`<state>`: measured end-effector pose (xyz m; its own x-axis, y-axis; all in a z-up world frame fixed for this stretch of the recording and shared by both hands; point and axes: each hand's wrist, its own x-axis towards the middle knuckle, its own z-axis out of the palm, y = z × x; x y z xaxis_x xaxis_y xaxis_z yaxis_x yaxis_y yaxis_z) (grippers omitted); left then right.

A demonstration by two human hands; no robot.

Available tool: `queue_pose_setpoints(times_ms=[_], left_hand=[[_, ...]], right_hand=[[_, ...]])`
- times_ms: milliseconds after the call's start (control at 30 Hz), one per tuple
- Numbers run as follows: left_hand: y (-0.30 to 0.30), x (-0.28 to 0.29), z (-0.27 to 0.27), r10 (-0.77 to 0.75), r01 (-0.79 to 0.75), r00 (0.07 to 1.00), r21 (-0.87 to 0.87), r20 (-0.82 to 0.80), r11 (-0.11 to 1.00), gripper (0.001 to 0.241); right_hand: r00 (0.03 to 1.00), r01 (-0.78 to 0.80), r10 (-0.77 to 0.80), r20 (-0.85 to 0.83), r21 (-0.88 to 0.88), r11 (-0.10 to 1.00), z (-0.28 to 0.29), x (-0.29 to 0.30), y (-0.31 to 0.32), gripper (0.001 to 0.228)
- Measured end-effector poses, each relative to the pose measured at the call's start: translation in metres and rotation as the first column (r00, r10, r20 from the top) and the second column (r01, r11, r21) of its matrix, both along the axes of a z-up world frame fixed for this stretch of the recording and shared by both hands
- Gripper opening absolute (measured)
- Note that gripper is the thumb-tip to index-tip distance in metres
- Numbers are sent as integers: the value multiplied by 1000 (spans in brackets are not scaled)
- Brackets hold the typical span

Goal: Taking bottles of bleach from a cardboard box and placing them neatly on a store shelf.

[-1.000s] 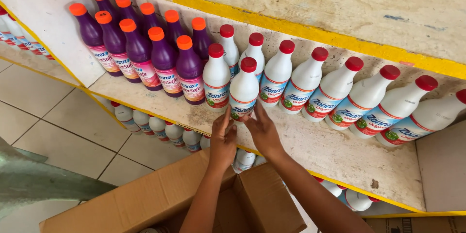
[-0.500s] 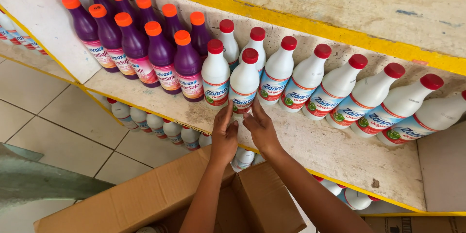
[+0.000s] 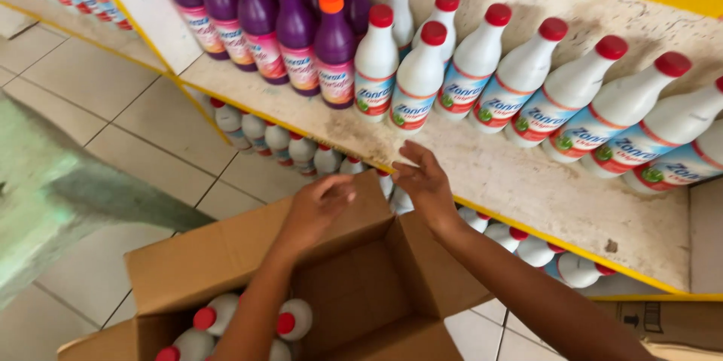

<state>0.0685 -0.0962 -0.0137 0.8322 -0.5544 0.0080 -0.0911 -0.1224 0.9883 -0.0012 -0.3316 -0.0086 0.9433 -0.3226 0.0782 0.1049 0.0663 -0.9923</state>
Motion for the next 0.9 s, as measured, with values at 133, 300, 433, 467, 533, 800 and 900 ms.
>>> queue_pose_setpoints(times_ms=[133, 300, 433, 467, 533, 800, 900], left_hand=[[92, -29, 39, -116, 77, 991, 419, 68, 905, 27], [162, -57, -3, -186, 163, 980, 798, -65, 580, 13], [192, -92, -36, -262, 188, 961, 904, -89, 383, 17], [194, -103, -44, -259, 190, 962, 902, -91, 389, 17], [189, -129, -61, -252, 191, 963, 896, -92, 402, 17], [206, -200, -115, -204, 178, 975, 867, -91, 466, 20], [209, -213, -123, -183, 174, 978, 856, -95, 486, 23]], right_hand=[[980, -189, 189, -62, 10, 982, -21, -30, 53, 54], [761, -597, 513, -396, -120, 793, -71, -51, 113, 65], [617, -739, 556, -557, -165, 653, -125, -56, 140, 70], [588, -797, 561, -582, -298, 526, -138, -54, 145, 77], [562, -827, 559, -610, -415, 379, -157, -51, 155, 85], [418, -901, 465, -780, -421, 104, -158, -49, 195, 78], [442, -881, 569, -694, -454, 131, -194, -53, 196, 84]])
